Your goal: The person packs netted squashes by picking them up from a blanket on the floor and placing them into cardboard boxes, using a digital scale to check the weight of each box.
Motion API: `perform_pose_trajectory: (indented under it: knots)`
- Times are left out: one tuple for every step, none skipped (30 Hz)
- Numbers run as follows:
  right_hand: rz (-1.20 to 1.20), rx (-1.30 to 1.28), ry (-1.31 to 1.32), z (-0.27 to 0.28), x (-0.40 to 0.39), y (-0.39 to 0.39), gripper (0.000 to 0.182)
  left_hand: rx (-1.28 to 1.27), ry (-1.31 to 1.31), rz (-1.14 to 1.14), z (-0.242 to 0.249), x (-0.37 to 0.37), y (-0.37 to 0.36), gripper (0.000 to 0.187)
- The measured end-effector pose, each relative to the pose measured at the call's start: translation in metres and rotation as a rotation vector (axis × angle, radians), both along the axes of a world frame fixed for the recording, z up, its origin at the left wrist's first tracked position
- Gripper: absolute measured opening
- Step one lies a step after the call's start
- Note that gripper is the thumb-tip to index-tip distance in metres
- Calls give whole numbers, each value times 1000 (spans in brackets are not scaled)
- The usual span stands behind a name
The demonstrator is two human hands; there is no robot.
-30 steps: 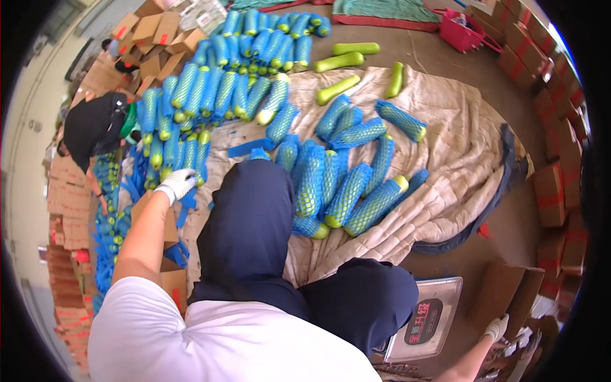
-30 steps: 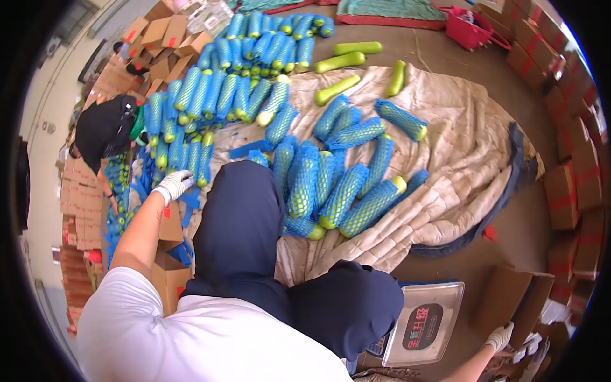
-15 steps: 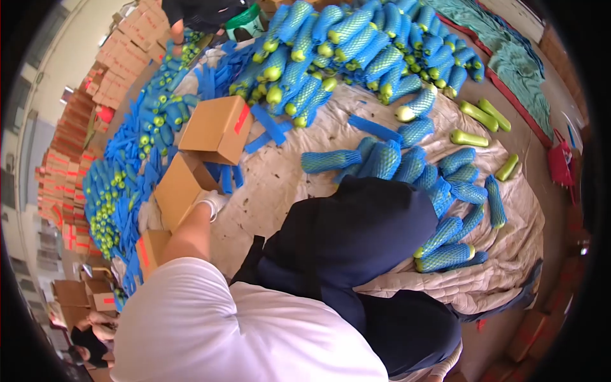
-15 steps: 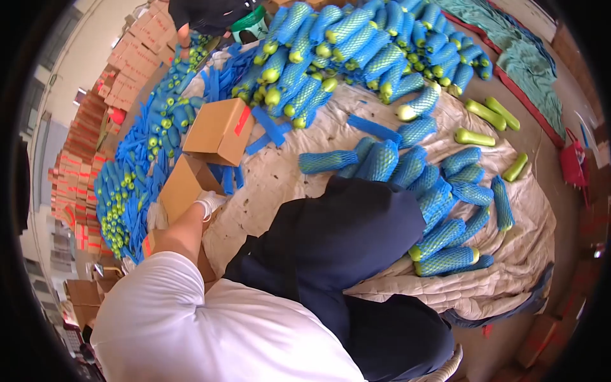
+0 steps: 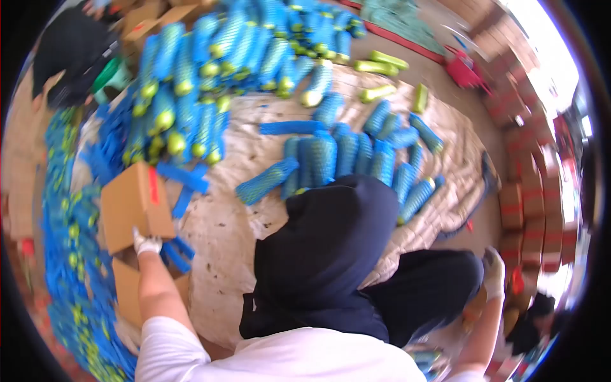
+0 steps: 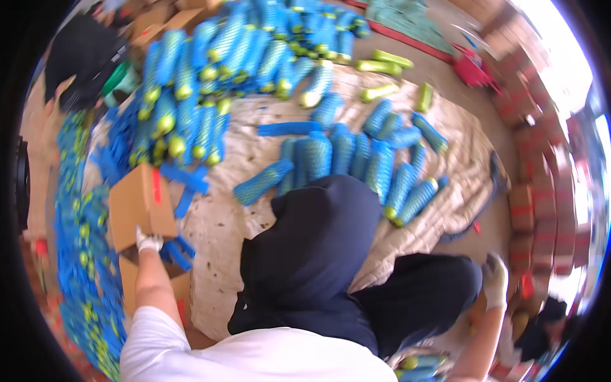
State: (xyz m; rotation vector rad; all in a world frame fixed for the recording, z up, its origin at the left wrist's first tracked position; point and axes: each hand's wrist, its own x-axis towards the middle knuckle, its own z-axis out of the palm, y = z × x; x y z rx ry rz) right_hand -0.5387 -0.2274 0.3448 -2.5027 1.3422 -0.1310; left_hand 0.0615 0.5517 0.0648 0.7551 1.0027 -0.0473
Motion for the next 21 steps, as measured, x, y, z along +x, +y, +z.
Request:
perform_pose_trajectory:
  knots:
    - [7,-31,-4,1,-7,4,32,87,80,-4,-14,14,15,72]
    - [-28,-37,-4,4,-12,12,31,83,25,-35,-34,34,42,62]
    - [-54,-40,-6,8,-14,21,30,113,-144,-13,0,35,21,55]
    - [-101,-26,-17,12,-18,31,29,12,-245,-118,24,49,26,53]
    - [-137,-9,-30,15,-19,41,28,156,-240,-69,79,48,-9,54]
    - [-177,-12,-28,19,-20,49,28,318,-266,-86,128,40,-42,53]
    - [-179,-15,-128,24,-19,55,29,393,-383,-207,143,42,-42,53]
    - [-169,-19,-230,29,-12,59,29,516,-490,-185,178,27,-81,51]
    - [-128,-45,-345,40,8,68,30,749,-601,-290,216,-3,-130,50]
    - [-83,-70,-463,53,28,78,31,985,-713,-390,243,-22,-169,49]
    - [22,-247,-363,75,58,95,31,1142,-876,-545,251,-21,-187,43]
    - [130,-422,-260,100,89,111,31,1139,-1050,-680,271,-34,-229,34]
    - [301,-560,-290,118,115,120,31,1155,-1148,-812,291,-51,-273,28]
    - [476,-698,-322,134,138,128,32,1268,-1282,-936,316,-72,-320,21]
    - [517,-824,-295,145,158,140,34,1486,-1410,-999,339,-93,-364,15]
    - [585,-910,-264,158,170,150,37,1771,-1757,-966,365,-114,-407,10]
    - [628,-995,-197,161,179,151,42,1757,-1970,-1059,378,-131,-445,9]
    - [670,-1082,-134,165,188,152,47,1698,-2156,-1192,387,-150,-478,8]
    - [663,-1028,-61,171,196,149,55,1599,-2328,-1166,394,-173,-508,7]
    - [655,-973,12,178,203,145,64,1421,-2455,-1173,390,-192,-538,7]
    - [622,-804,76,176,201,133,65,1357,-2585,-1127,390,-214,-564,9]
